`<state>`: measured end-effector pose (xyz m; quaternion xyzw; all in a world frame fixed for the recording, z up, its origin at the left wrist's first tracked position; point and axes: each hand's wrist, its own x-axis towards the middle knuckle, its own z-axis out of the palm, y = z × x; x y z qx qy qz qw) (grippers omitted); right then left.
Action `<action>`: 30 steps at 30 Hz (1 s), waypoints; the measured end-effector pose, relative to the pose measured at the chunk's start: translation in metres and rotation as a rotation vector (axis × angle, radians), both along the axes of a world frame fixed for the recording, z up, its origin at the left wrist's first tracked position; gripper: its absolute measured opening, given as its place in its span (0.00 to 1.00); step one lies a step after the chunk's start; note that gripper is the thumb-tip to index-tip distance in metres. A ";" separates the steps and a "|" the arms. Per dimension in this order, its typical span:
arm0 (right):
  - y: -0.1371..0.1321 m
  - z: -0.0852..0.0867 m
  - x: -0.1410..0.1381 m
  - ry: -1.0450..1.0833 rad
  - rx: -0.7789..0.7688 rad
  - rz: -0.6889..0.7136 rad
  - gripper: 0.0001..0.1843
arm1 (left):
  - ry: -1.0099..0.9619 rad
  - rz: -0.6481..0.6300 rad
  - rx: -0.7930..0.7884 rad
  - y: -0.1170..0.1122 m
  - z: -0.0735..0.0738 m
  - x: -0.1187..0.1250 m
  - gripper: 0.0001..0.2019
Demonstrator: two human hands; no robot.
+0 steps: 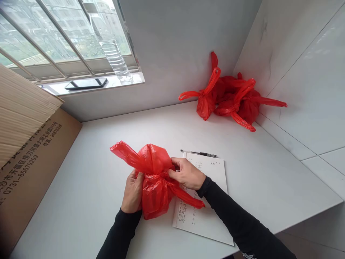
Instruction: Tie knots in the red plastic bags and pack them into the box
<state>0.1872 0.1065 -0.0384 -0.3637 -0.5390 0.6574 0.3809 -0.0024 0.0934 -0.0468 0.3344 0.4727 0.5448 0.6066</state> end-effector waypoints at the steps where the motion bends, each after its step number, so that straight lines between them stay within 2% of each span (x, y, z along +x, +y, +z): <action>1: 0.000 -0.002 -0.001 0.001 0.000 -0.035 0.14 | -0.024 -0.016 -0.005 0.000 0.000 0.001 0.19; 4: 0.001 -0.004 -0.002 0.040 0.010 -0.124 0.14 | -0.069 -0.100 -0.043 -0.002 0.001 0.003 0.17; 6: 0.001 -0.003 -0.001 0.070 -0.006 -0.123 0.16 | -0.073 -0.146 -0.061 -0.002 0.002 0.004 0.15; 10: 0.000 0.000 0.003 0.064 -0.056 0.039 0.22 | -0.128 -0.078 -0.069 -0.003 0.004 0.005 0.14; 13: 0.000 0.001 0.006 0.012 -0.055 0.147 0.17 | -0.126 -0.050 -0.097 -0.004 0.005 0.006 0.14; 15: -0.001 0.002 0.006 -0.013 -0.044 0.162 0.14 | -0.116 -0.074 -0.109 -0.004 0.004 0.006 0.15; 20: -0.002 0.001 -0.001 0.023 0.011 -0.002 0.15 | -0.105 -0.141 -0.119 -0.003 0.004 0.005 0.15; 25: -0.002 0.000 -0.006 0.081 0.010 -0.180 0.17 | 0.031 -0.274 -0.086 -0.001 0.011 0.002 0.17; 27: -0.003 -0.001 -0.006 0.106 -0.001 -0.207 0.17 | 0.098 -0.295 -0.064 -0.001 0.013 0.001 0.14; 30: -0.003 -0.001 -0.004 0.105 -0.011 -0.202 0.19 | 0.116 -0.253 0.001 -0.001 0.009 -0.001 0.10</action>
